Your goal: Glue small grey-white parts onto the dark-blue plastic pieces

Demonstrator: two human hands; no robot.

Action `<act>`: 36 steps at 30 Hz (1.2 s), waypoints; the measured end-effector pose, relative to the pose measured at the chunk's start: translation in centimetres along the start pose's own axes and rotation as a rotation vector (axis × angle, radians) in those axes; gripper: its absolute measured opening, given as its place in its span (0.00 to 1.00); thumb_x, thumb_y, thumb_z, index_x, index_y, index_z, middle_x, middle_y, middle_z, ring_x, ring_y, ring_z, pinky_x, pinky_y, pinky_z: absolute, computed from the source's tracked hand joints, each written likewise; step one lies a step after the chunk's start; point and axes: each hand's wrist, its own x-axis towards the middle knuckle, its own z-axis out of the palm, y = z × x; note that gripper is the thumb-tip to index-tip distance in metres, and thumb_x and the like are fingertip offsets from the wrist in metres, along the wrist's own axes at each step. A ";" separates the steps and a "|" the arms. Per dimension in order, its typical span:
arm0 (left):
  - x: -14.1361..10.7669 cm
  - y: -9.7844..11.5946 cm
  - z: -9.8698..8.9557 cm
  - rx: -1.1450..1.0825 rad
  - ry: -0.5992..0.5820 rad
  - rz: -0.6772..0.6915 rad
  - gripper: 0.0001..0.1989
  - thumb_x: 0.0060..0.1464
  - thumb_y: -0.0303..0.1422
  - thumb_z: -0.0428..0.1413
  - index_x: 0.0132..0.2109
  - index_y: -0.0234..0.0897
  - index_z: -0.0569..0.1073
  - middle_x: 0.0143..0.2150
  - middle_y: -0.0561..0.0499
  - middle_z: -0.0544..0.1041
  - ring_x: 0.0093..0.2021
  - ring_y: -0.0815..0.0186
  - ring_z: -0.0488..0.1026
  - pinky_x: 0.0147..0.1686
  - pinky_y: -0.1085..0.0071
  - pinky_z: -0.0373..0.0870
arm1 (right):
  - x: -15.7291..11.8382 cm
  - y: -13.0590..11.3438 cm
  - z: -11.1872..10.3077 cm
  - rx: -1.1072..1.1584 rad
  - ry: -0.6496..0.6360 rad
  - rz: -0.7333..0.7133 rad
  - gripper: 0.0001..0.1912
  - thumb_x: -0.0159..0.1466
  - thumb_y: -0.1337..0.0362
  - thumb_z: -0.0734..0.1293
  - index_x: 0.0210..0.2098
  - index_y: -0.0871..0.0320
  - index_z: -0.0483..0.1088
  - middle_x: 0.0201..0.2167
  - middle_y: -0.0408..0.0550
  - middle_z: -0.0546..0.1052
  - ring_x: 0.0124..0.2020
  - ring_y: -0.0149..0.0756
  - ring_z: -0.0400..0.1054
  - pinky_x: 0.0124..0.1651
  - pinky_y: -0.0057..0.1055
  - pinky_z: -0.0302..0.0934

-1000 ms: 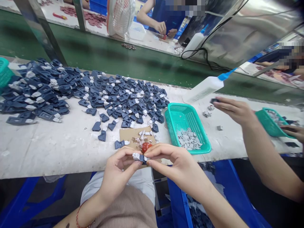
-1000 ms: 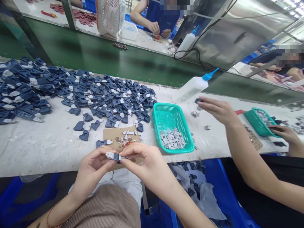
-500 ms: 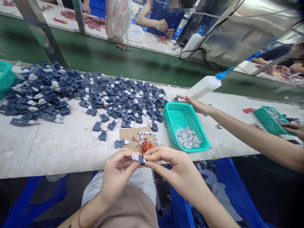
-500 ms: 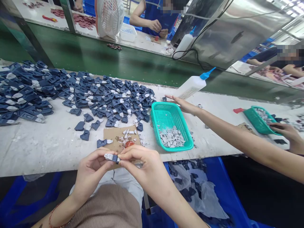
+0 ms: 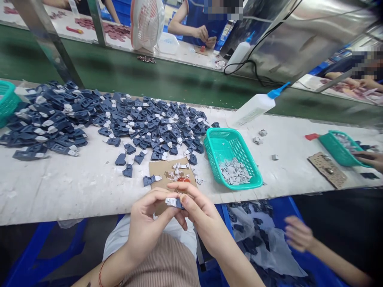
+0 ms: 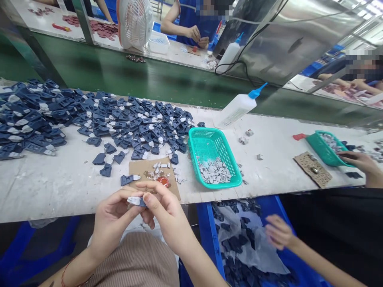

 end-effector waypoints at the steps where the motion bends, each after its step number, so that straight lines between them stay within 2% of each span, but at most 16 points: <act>1: -0.1 -0.1 0.0 0.011 0.010 0.010 0.05 0.54 0.27 0.61 0.39 0.38 0.78 0.37 0.49 0.77 0.30 0.65 0.78 0.31 0.68 0.78 | 0.0 0.1 0.1 0.014 0.019 -0.010 0.15 0.66 0.53 0.64 0.48 0.53 0.71 0.23 0.38 0.66 0.20 0.22 0.56 0.23 0.20 0.53; 5: -0.2 -0.2 0.0 0.041 0.020 0.047 0.06 0.54 0.26 0.60 0.39 0.38 0.79 0.38 0.49 0.77 0.32 0.64 0.78 0.34 0.67 0.78 | -0.1 0.1 0.2 0.047 0.055 -0.016 0.17 0.65 0.52 0.65 0.49 0.53 0.71 0.22 0.37 0.63 0.20 0.22 0.54 0.23 0.21 0.50; 9: 0.0 0.0 0.1 0.050 0.008 0.067 0.08 0.53 0.25 0.60 0.40 0.41 0.79 0.40 0.50 0.78 0.33 0.65 0.79 0.34 0.69 0.78 | -0.3 0.3 0.6 0.047 0.069 0.006 0.24 0.66 0.45 0.59 0.52 0.53 0.71 0.28 0.42 0.68 0.20 0.23 0.54 0.22 0.24 0.51; 13: 0.3 0.0 0.2 0.114 0.017 0.132 0.10 0.53 0.23 0.61 0.40 0.42 0.79 0.38 0.51 0.79 0.39 0.65 0.78 0.39 0.73 0.76 | -0.3 0.4 0.9 -0.036 0.167 -0.055 0.20 0.65 0.48 0.63 0.50 0.52 0.73 0.33 0.45 0.72 0.21 0.24 0.53 0.21 0.22 0.51; 15: 0.4 -0.1 0.1 0.180 0.011 0.176 0.11 0.52 0.22 0.61 0.40 0.43 0.78 0.37 0.52 0.79 0.41 0.66 0.77 0.42 0.75 0.75 | -0.2 0.5 0.9 -0.051 0.172 -0.051 0.20 0.65 0.49 0.63 0.50 0.51 0.74 0.38 0.48 0.75 0.26 0.27 0.61 0.24 0.22 0.57; 17: 0.5 0.0 -0.2 0.251 -0.020 0.189 0.14 0.52 0.21 0.60 0.42 0.45 0.77 0.38 0.54 0.79 0.42 0.68 0.77 0.43 0.76 0.74 | -0.3 0.4 0.7 -0.058 0.150 -0.014 0.20 0.65 0.49 0.62 0.51 0.50 0.74 0.45 0.50 0.76 0.36 0.33 0.69 0.30 0.24 0.64; 20: 0.7 0.3 -0.5 0.393 -0.121 0.205 0.17 0.52 0.21 0.60 0.45 0.46 0.74 0.41 0.54 0.78 0.43 0.67 0.77 0.46 0.73 0.74 | -0.6 0.4 0.4 -0.091 0.185 0.038 0.22 0.67 0.46 0.59 0.52 0.49 0.73 0.55 0.50 0.73 0.51 0.41 0.68 0.39 0.29 0.68; 23: 1.2 0.7 -0.6 0.553 -0.210 0.286 0.17 0.52 0.21 0.59 0.46 0.46 0.73 0.40 0.53 0.77 0.43 0.66 0.75 0.45 0.71 0.73 | -0.9 0.7 0.2 -0.166 0.256 0.026 0.25 0.68 0.45 0.55 0.54 0.50 0.72 0.57 0.50 0.72 0.54 0.43 0.67 0.42 0.32 0.69; 26: 1.6 0.9 -0.3 0.649 -0.277 0.342 0.19 0.53 0.20 0.58 0.48 0.46 0.71 0.40 0.53 0.76 0.43 0.67 0.74 0.44 0.72 0.72 | -1.0 0.6 -0.3 -0.208 0.210 -0.018 0.26 0.68 0.46 0.55 0.55 0.51 0.71 0.53 0.52 0.74 0.52 0.43 0.68 0.41 0.33 0.69; 29: 2.4 1.0 -0.1 0.665 -0.283 0.357 0.21 0.54 0.21 0.57 0.52 0.48 0.71 0.41 0.52 0.76 0.42 0.67 0.74 0.44 0.72 0.71 | -1.0 -0.6 -2.4 -0.301 0.139 -0.051 0.28 0.70 0.47 0.52 0.58 0.54 0.68 0.35 0.50 0.78 0.36 0.37 0.72 0.36 0.32 0.67; 31: 3.2 1.4 -0.1 0.651 -0.242 0.320 0.19 0.56 0.24 0.57 0.51 0.49 0.73 0.40 0.51 0.75 0.41 0.67 0.73 0.40 0.74 0.71 | -0.7 -2.2 -5.1 -0.475 0.244 -0.117 0.27 0.70 0.49 0.52 0.54 0.58 0.71 0.26 0.46 0.75 0.29 0.35 0.69 0.35 0.32 0.65; 32: 3.8 1.6 -0.2 0.637 -0.223 0.282 0.16 0.57 0.25 0.57 0.50 0.48 0.75 0.40 0.50 0.74 0.41 0.66 0.72 0.38 0.75 0.71 | -0.5 -3.0 -6.8 -0.593 0.355 -0.167 0.25 0.70 0.51 0.54 0.50 0.59 0.74 0.27 0.47 0.75 0.29 0.35 0.69 0.35 0.33 0.64; 34: 5.1 2.3 -0.5 0.592 -0.190 0.194 0.11 0.57 0.29 0.56 0.46 0.46 0.79 0.39 0.48 0.73 0.39 0.65 0.72 0.33 0.75 0.71 | 0.4 -4.6 -10.6 -0.851 0.562 -0.230 0.18 0.68 0.56 0.58 0.45 0.58 0.75 0.35 0.49 0.77 0.36 0.39 0.70 0.40 0.35 0.63; 36: 6.7 3.2 -0.9 0.570 -0.135 0.144 0.09 0.56 0.33 0.58 0.43 0.43 0.81 0.37 0.47 0.73 0.38 0.64 0.71 0.33 0.74 0.71 | 1.9 -5.7 -14.2 -1.104 0.588 -0.238 0.15 0.66 0.61 0.59 0.44 0.58 0.75 0.42 0.53 0.78 0.43 0.42 0.71 0.44 0.37 0.63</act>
